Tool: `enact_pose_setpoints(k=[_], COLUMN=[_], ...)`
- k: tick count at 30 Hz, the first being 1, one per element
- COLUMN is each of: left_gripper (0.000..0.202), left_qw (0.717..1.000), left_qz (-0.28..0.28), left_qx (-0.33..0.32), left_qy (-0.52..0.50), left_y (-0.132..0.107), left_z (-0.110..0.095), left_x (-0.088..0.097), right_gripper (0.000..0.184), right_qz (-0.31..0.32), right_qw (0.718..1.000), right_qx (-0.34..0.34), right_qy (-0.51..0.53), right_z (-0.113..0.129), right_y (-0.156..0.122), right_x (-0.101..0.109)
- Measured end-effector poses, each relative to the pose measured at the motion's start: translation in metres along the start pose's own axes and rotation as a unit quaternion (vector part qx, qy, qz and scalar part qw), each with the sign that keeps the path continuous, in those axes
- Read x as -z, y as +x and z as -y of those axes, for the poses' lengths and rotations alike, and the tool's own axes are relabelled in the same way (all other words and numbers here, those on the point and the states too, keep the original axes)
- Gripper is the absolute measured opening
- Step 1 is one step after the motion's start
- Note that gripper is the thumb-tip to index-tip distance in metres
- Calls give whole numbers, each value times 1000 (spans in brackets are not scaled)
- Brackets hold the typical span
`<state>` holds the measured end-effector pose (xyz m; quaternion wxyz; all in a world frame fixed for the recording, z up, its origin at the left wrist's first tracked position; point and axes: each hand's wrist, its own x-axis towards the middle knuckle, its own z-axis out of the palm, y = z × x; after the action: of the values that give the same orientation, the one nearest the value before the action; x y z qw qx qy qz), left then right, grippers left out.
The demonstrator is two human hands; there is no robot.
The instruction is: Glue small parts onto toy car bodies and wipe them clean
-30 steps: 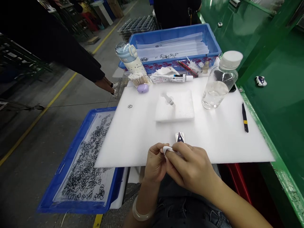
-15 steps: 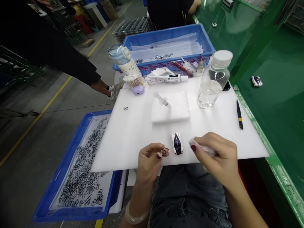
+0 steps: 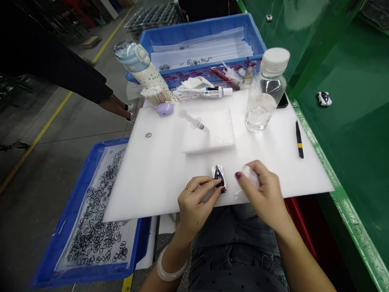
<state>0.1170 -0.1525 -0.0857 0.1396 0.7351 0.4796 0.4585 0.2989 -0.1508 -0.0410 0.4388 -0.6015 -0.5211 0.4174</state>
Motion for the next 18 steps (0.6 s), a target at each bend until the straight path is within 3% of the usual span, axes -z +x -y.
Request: enact_pose_setpoints(k=[2, 4, 11, 18], left_gripper=[13, 16, 22, 20], left_qw=[1000, 999, 993, 992], left_qz=[9, 14, 34, 43], left_qx=[12, 30, 102, 109], left_qy=[-1, -8, -55, -54], left_y=[0, 0, 4, 3], left_z=[1, 1, 5, 7], left_x=[1, 2, 11, 10], right_gripper=[14, 15, 14, 13], right_qz=[117, 166, 168, 163], right_qw=[986, 970, 959, 956], right_qx=[-1, 15, 34, 61], right_qy=[-116, -179, -225, -235], right_z=[-1, -4, -7, -8], right_y=[3, 7, 10, 9], right_x=[-7, -11, -13, -12])
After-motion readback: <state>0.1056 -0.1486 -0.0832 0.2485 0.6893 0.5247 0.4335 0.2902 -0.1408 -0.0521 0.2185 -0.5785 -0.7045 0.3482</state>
